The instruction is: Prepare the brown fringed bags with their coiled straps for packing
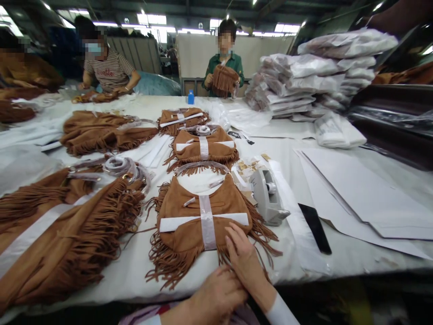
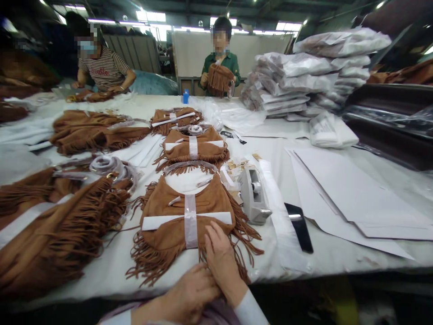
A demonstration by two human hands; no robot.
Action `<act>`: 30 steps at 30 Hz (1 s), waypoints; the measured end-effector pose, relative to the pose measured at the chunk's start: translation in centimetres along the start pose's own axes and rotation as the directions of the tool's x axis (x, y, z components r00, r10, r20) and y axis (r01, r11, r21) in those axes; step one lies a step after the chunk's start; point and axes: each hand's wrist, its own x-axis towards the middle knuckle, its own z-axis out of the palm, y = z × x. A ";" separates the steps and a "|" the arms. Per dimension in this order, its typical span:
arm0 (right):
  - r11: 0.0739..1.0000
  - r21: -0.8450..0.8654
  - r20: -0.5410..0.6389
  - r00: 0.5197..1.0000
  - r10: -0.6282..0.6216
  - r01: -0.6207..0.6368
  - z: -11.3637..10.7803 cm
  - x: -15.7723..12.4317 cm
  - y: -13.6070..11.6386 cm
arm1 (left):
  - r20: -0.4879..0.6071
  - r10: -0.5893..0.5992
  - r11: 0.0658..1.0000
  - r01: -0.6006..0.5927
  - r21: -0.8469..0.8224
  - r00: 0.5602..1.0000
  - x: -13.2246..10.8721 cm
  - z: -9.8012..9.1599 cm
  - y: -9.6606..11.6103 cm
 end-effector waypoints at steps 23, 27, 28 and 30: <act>0.794 -0.249 0.019 0.822 -0.569 0.555 -0.6 -6.8 3.9 | 0.014 -0.033 0.896 0.023 0.443 0.999 0.5 -0.8 -4.4; 0.754 -0.194 0.124 0.778 -0.616 0.628 -0.4 -7.3 4.7 | 0.057 -0.053 0.912 0.025 0.410 0.997 0.7 0.4 -5.5; 0.757 -0.178 0.174 0.777 -0.605 0.629 -0.4 -7.5 4.8 | 0.060 -0.063 0.915 0.033 0.402 0.996 0.5 0.5 -5.6; 0.763 -0.154 0.282 0.769 -0.574 0.627 -0.6 -8.0 4.9 | 0.066 -0.075 0.922 0.044 0.386 0.995 0.4 0.4 -5.4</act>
